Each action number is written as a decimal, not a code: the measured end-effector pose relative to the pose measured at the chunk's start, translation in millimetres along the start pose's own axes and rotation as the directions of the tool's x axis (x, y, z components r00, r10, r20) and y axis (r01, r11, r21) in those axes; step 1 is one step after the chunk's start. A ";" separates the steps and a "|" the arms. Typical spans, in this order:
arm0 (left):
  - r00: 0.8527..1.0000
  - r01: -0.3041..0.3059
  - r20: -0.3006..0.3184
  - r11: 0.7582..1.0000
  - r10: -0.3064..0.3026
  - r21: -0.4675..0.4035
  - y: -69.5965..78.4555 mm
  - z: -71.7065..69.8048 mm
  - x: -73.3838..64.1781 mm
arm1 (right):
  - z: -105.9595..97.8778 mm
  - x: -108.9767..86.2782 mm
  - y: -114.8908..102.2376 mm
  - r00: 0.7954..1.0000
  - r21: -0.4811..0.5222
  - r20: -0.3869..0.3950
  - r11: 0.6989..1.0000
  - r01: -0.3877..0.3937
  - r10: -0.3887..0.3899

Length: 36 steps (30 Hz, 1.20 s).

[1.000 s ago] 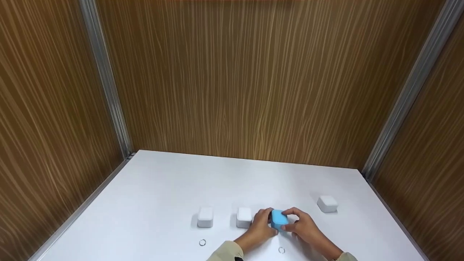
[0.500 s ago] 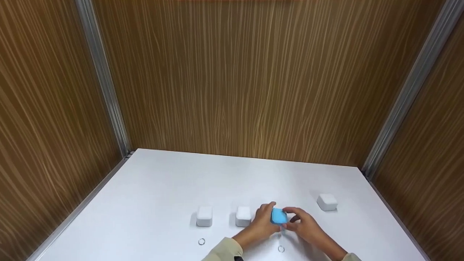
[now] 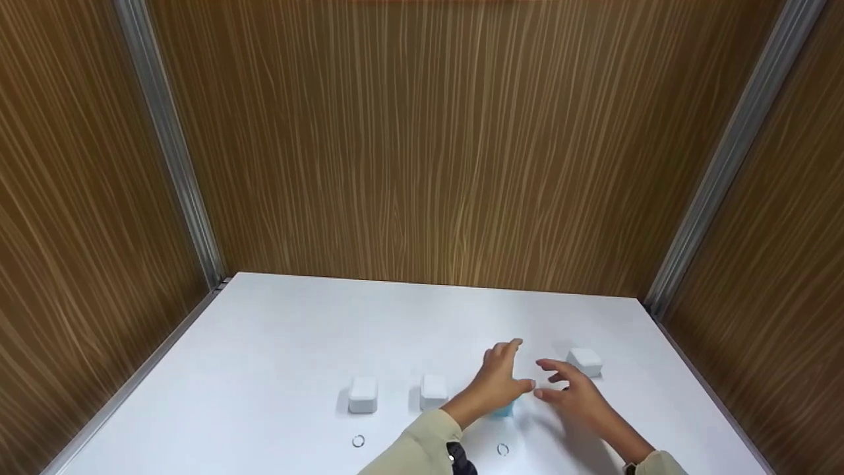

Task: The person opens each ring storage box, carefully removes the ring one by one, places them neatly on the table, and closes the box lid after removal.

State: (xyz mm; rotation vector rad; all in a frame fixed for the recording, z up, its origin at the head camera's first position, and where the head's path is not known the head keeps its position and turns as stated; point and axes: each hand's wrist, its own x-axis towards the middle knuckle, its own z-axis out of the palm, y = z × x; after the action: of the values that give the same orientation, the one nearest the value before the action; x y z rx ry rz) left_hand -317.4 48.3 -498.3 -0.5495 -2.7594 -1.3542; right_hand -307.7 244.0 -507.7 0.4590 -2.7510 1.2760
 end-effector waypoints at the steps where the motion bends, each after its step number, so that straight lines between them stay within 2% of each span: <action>1: 1.000 0.002 -0.001 1.000 -0.002 0.004 2.4 1.9 1.8 | -2.1 0.5 0.8 1.000 0.000 -0.013 1.000 -0.008 0.008; 7: 1.000 -0.002 0.006 0.999 0.001 0.041 14.1 12.7 14.1 | -13.5 6.0 9.2 0.996 -0.047 -0.092 0.999 -0.011 0.007; 11: 1.000 -0.007 0.031 0.993 0.004 0.118 18.4 20.6 26.0 | -19.8 9.3 16.6 0.992 -0.071 -0.125 0.997 -0.025 0.016; 14: 0.999 -0.010 0.045 0.990 0.003 0.144 20.7 26.7 37.4 | -24.7 11.7 23.1 0.989 -0.082 -0.144 0.996 -0.040 0.028; 23: 0.999 0.019 0.031 0.997 -0.021 0.070 28.2 48.2 64.4 | -44.2 13.1 40.7 0.980 -0.067 -0.173 0.991 -0.113 0.100; 32: 0.996 0.087 0.012 0.996 -0.087 0.032 32.3 72.0 74.1 | -59.1 13.9 65.1 0.962 -0.036 -0.222 0.985 -0.170 0.158; 36: 0.993 0.122 -0.002 0.993 -0.122 0.010 35.8 80.4 78.7 | -66.9 15.0 77.5 0.961 0.007 -0.183 0.978 -0.210 0.207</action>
State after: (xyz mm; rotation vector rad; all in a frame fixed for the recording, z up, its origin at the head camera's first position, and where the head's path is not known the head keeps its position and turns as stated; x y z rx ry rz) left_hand -368.8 154.2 -507.8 -0.3850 -2.8388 -1.3619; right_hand -349.1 338.2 -518.2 0.0459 -2.7052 1.2703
